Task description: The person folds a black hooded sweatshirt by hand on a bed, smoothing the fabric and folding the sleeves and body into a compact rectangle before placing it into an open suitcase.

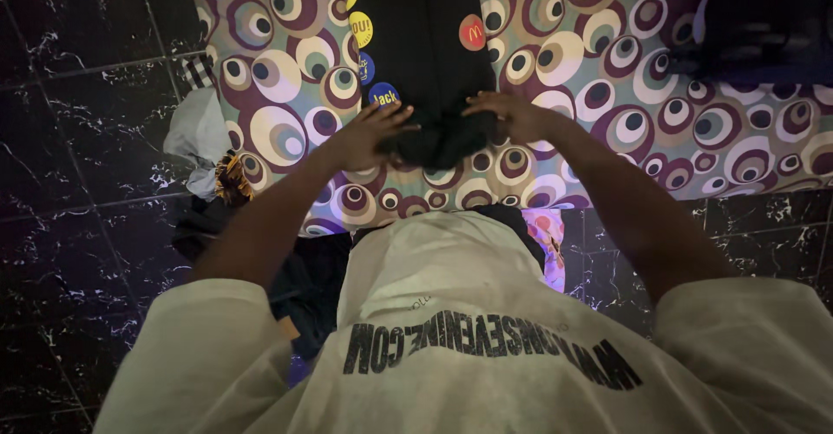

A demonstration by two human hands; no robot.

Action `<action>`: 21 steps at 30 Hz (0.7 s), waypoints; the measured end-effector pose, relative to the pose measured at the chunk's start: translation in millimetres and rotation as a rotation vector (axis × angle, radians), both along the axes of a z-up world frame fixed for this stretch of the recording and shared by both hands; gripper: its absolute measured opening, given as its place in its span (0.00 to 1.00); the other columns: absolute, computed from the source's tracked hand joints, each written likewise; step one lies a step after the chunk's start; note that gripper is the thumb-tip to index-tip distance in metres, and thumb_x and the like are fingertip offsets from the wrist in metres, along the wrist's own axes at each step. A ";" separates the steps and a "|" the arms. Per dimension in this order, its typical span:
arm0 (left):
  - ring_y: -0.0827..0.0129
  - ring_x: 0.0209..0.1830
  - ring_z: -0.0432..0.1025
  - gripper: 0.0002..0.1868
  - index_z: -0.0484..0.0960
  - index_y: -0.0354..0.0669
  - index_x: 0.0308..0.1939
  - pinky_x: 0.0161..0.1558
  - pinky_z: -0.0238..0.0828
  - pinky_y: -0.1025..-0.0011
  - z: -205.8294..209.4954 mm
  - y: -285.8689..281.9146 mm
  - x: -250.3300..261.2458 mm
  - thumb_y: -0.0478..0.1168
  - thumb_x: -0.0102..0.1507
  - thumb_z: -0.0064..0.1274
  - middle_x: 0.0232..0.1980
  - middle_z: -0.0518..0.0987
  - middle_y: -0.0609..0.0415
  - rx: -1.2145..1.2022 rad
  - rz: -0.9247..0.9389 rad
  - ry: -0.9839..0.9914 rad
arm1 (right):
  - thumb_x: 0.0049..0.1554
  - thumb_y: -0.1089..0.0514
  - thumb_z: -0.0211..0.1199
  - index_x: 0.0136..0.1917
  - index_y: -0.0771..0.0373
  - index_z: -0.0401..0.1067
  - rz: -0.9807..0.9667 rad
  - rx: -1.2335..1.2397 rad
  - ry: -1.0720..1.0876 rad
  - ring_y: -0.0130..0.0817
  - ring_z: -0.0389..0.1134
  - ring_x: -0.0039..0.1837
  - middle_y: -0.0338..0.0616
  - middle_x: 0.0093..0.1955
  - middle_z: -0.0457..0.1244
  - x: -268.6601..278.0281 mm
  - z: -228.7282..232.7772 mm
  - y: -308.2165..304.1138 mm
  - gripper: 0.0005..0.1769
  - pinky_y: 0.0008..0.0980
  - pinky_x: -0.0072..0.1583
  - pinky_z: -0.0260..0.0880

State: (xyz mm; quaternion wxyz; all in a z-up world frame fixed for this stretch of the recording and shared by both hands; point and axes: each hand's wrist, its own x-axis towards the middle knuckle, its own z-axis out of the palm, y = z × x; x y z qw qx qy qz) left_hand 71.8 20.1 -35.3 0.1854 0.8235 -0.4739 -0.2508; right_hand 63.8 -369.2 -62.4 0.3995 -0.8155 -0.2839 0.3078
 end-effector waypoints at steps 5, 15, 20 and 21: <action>0.54 0.73 0.62 0.46 0.62 0.40 0.75 0.70 0.60 0.58 -11.6 1.8 23.7 0.66 0.63 0.50 0.72 0.69 0.40 -0.028 0.657 0.793 | 0.66 0.53 0.55 0.74 0.54 0.62 -0.221 -0.155 0.275 0.36 0.63 0.68 0.43 0.67 0.65 24.8 -14.6 -4.9 0.23 0.38 0.69 0.61; 0.68 0.58 0.71 0.38 0.69 0.32 0.70 0.63 0.68 0.66 -5.0 4.6 84.1 0.50 0.64 0.66 0.57 0.77 0.56 -0.717 0.759 0.990 | 0.68 0.47 0.58 0.75 0.65 0.61 -0.479 0.499 0.323 0.30 0.61 0.70 0.41 0.68 0.63 82.6 34.9 20.8 0.29 0.32 0.72 0.59; 0.64 0.59 0.75 0.38 0.71 0.33 0.66 0.62 0.72 0.65 -3.1 -11.3 96.8 0.43 0.57 0.70 0.60 0.80 0.49 -0.745 0.831 0.814 | 0.64 0.53 0.60 0.72 0.59 0.59 -0.744 0.611 0.398 0.28 0.64 0.67 0.37 0.66 0.65 83.8 -2.7 29.1 0.26 0.30 0.68 0.63; 0.64 0.59 0.76 0.37 0.72 0.34 0.66 0.62 0.71 0.66 -5.6 -12.2 102.9 0.44 0.58 0.69 0.60 0.81 0.49 -0.694 0.895 0.727 | 0.66 0.54 0.61 0.68 0.61 0.63 -0.785 0.512 0.238 0.30 0.65 0.63 0.40 0.60 0.65 90.5 -15.4 27.5 0.21 0.31 0.64 0.64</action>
